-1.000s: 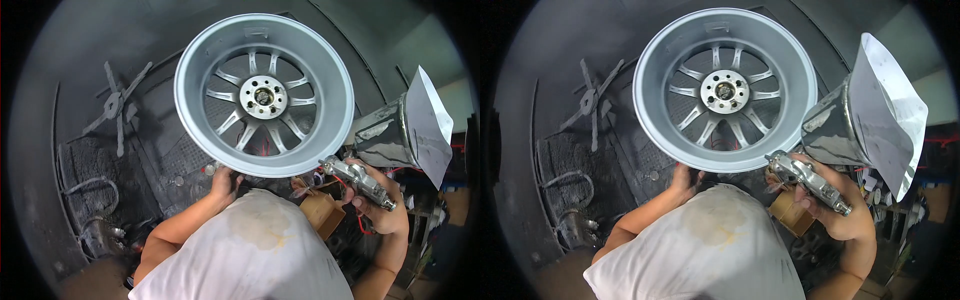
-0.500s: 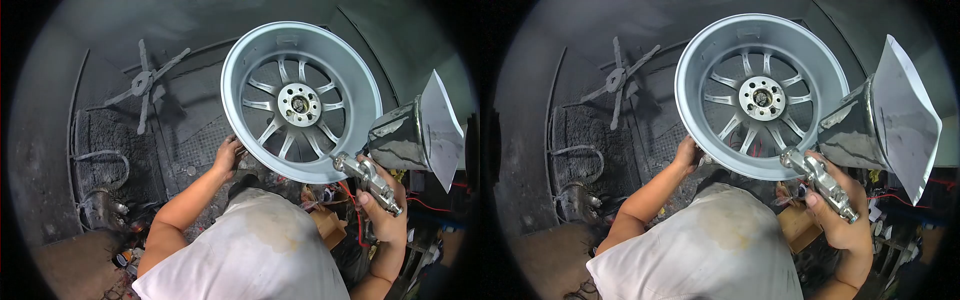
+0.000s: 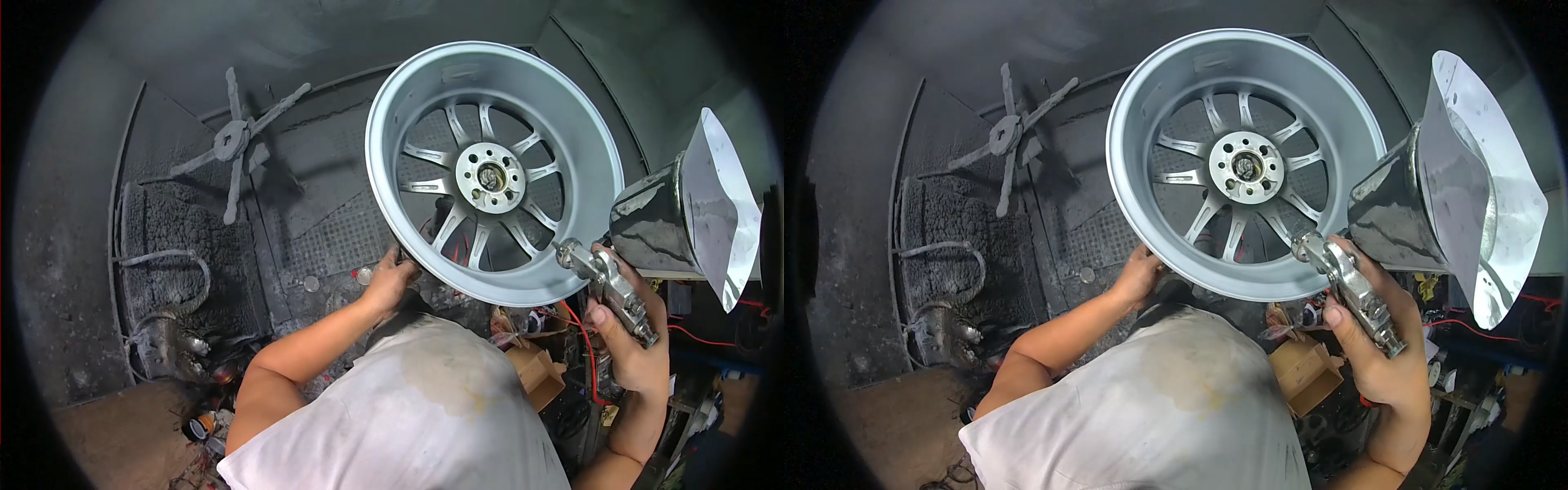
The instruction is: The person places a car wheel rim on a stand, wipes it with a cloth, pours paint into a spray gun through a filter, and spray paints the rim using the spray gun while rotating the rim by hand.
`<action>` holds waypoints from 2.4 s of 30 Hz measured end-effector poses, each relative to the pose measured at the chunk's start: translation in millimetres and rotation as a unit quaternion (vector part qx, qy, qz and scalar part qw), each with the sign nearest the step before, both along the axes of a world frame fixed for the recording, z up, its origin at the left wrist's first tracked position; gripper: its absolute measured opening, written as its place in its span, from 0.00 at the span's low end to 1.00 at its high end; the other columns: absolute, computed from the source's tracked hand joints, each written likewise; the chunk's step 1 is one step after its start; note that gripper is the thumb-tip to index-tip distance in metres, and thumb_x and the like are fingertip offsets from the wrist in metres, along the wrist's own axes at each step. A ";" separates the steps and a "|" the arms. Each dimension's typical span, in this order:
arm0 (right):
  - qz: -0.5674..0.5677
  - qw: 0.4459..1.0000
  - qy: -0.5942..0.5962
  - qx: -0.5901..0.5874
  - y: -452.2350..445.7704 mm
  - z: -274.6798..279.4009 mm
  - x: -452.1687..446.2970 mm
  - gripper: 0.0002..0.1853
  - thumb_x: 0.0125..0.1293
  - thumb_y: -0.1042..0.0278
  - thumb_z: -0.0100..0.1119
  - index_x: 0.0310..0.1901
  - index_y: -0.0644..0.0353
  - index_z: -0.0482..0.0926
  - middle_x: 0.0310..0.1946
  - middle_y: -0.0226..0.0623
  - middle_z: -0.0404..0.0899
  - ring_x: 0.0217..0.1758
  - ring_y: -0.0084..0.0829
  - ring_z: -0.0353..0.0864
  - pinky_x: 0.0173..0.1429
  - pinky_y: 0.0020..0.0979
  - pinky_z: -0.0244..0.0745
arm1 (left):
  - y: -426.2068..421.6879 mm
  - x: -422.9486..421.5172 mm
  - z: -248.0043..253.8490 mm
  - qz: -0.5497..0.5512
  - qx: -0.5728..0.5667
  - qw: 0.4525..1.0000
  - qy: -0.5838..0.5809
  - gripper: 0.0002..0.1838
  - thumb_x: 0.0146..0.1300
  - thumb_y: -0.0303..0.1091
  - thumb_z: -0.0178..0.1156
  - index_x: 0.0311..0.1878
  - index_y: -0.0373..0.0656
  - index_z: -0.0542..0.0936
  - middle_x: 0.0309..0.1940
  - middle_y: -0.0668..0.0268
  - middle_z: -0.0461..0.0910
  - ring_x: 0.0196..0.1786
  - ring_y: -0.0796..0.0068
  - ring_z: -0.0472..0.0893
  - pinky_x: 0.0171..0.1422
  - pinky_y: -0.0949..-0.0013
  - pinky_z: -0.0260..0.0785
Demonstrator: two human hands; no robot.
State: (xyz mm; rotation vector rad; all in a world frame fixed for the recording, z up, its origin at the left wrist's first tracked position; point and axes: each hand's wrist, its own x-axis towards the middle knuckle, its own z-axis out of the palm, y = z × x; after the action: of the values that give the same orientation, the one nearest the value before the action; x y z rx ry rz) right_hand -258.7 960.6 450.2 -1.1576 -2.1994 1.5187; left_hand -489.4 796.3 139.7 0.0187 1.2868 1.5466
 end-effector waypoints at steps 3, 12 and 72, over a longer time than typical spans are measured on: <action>0.006 0.999 0.018 0.030 -1.3 -1.9 -5.0 0.32 0.64 0.60 0.68 0.66 0.70 0.76 0.51 0.44 0.86 0.49 0.27 0.82 0.58 0.28 0.73 | 3.3 17.1 30.2 0.004 -0.020 0.999 -0.032 0.32 0.64 0.21 0.54 0.73 0.39 0.63 0.48 0.66 0.76 0.43 0.77 0.74 0.47 0.73 0.69; 0.032 0.995 0.039 -0.085 -12.2 7.7 -6.1 0.35 0.61 0.62 0.69 0.68 0.71 0.73 0.35 0.31 0.82 0.38 0.21 0.77 0.48 0.24 0.73 | 6.3 60.9 0.7 -0.137 -0.026 0.989 0.046 0.25 0.64 0.28 0.61 0.64 0.29 0.71 0.49 0.62 0.79 0.47 0.67 0.77 0.53 0.65 0.72; 0.044 0.995 0.044 -0.076 -4.7 4.7 -20.6 0.31 0.64 0.65 0.67 0.67 0.71 0.75 0.48 0.40 0.86 0.49 0.25 0.80 0.62 0.27 0.71 | -3.4 13.8 2.9 -0.092 -0.021 0.995 0.038 0.35 0.64 0.21 0.53 0.75 0.38 0.58 0.54 0.62 0.75 0.54 0.70 0.78 0.61 0.68 0.72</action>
State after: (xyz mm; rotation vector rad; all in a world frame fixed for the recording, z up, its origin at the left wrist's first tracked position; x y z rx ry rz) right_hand -279.3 956.0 455.0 -1.0264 -2.1336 1.7654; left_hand -475.6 792.8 142.7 0.1669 1.3382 1.3725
